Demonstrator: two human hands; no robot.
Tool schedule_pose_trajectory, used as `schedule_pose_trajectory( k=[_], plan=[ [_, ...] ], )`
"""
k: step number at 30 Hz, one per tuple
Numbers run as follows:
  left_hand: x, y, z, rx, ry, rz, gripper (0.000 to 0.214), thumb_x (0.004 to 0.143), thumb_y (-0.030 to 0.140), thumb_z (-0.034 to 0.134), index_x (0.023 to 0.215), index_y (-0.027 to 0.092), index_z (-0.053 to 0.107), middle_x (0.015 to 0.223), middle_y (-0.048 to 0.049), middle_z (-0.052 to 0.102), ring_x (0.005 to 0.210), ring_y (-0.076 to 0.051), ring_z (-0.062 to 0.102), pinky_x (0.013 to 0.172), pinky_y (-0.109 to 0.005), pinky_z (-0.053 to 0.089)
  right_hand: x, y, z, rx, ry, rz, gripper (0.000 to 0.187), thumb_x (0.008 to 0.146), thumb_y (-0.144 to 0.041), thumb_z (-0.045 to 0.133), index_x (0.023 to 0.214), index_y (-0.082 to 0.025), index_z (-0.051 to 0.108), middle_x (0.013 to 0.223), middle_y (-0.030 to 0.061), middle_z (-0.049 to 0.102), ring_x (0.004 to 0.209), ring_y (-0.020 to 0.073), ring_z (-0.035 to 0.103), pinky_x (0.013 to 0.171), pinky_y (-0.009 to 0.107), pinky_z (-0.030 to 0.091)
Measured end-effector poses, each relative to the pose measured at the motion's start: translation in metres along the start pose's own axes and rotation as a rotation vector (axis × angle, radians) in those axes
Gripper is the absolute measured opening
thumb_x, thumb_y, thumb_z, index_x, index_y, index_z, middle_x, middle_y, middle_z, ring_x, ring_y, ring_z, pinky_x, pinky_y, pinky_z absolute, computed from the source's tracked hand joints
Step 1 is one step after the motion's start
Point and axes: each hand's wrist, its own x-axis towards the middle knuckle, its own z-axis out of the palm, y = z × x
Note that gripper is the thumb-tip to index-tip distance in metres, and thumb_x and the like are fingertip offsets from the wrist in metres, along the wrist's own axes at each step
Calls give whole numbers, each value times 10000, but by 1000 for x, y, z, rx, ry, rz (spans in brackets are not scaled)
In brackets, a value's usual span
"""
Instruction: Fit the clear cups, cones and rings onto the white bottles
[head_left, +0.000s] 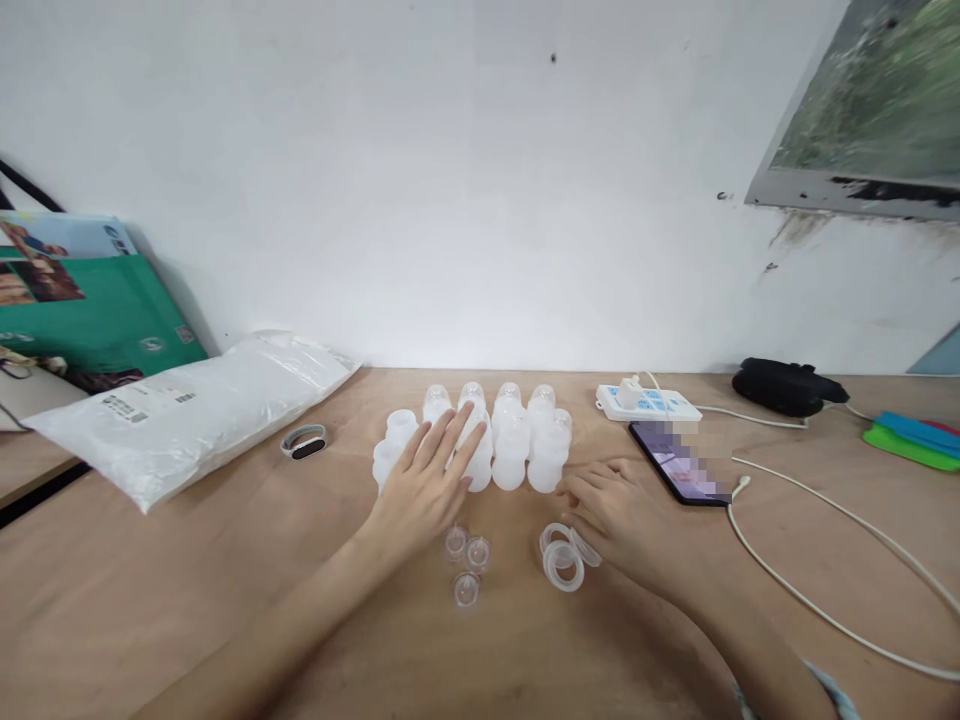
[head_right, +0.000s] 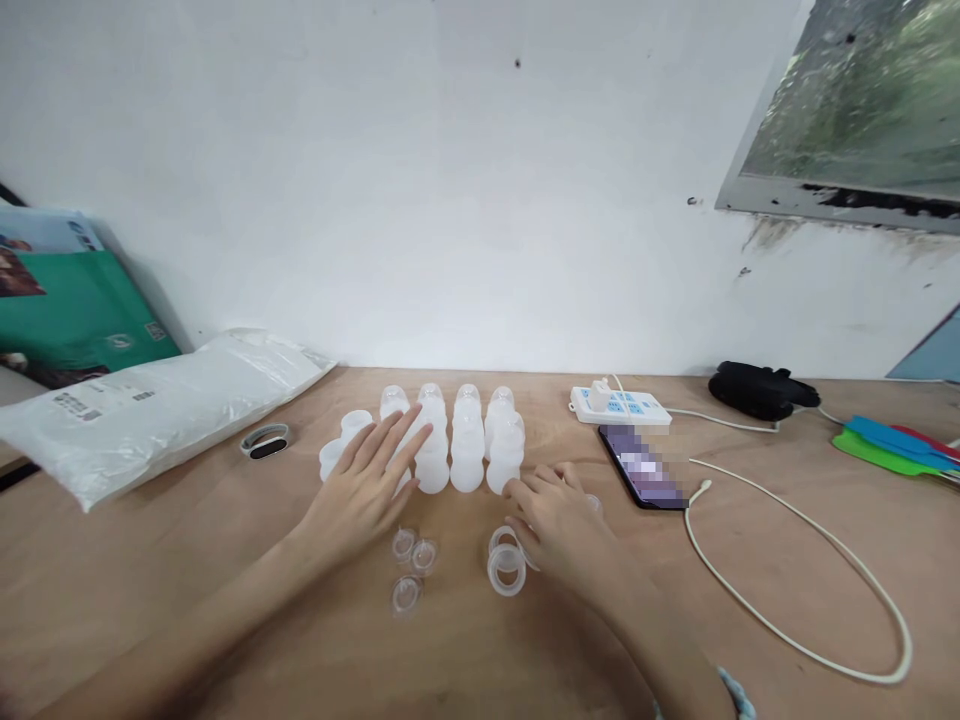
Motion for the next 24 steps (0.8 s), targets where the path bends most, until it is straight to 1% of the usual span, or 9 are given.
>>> schedule_pose_trajectory(
  k=[4, 7, 9, 12, 14, 15, 17, 20, 24],
  plan=[
    [9, -22, -5, -56, -9, -149, 505, 1013, 306, 354, 1474, 102, 374, 1559, -165, 389, 1418, -338, 366, 1151, -505, 238, 0, 0, 3, 14, 69, -54, 119, 904, -97, 526, 852, -187, 584, 915, 73, 729, 927, 248, 647, 833, 381, 331],
    [23, -39, -10, -108, -55, -281, 447, 1015, 324, 327, 1395, 154, 487, 1548, -152, 408, 1408, -347, 373, 1128, -528, 266, 1, 0, 5, 7, 114, -85, 131, 903, -91, 525, 825, -185, 572, 867, 62, 719, 885, 242, 641, 823, 375, 319],
    [35, -47, -10, -153, -92, -336, 430, 1006, 319, 336, 1361, 156, 514, 1486, -157, 489, 1368, -330, 427, 1105, -511, 291, 1, -1, 6, 2, 137, -97, 131, 906, -98, 533, 815, -187, 567, 826, 51, 709, 840, 231, 633, 814, 366, 315],
    [52, -56, -6, -203, -136, -361, 403, 971, 345, 416, 1291, 148, 563, 1103, -122, 737, 1121, -295, 622, 1058, -485, 325, 0, -2, 9, 6, 172, -117, 137, 911, -100, 528, 816, -190, 567, 795, 40, 698, 806, 217, 625, 816, 359, 310],
    [62, -62, -3, -207, -147, -362, 343, 932, 377, 492, 1170, 182, 644, 826, -58, 762, 940, -283, 675, 1023, -469, 345, 0, -2, 11, 14, 200, -130, 135, 902, -98, 537, 808, -190, 567, 785, 35, 693, 797, 214, 623, 825, 359, 307],
    [65, -64, -3, -206, -146, -366, 310, 917, 383, 518, 1112, 198, 672, 752, -40, 751, 891, -281, 680, 1012, -462, 349, 0, -2, 12, 16, 212, -135, 131, 897, -98, 545, 806, -189, 568, 783, 33, 690, 792, 213, 621, 828, 359, 306],
    [72, -69, -7, -197, -130, -388, 280, 918, 377, 524, 1070, 209, 688, 769, -45, 758, 882, -279, 679, 1014, -463, 338, 0, -1, 13, 23, 232, -145, 131, 891, -99, 554, 795, -186, 568, 772, 29, 684, 778, 209, 618, 827, 355, 305],
    [78, -72, -30, -174, -13, -449, 296, 956, 356, 490, 1141, 191, 652, 1027, -97, 758, 974, -279, 672, 1059, -496, 287, -1, -2, 13, 34, 253, -163, 136, 898, -105, 549, 789, -185, 571, 770, 32, 681, 768, 210, 611, 816, 351, 307],
    [76, -59, -75, -262, 441, -413, 252, 996, 323, 467, 1191, 214, 582, 1152, -80, 682, 1080, -265, 632, 1045, -481, 358, 0, -3, 12, 65, 322, -199, 153, 923, -118, 513, 801, -181, 579, 771, 37, 683, 752, 208, 603, 808, 355, 306]
  ],
)
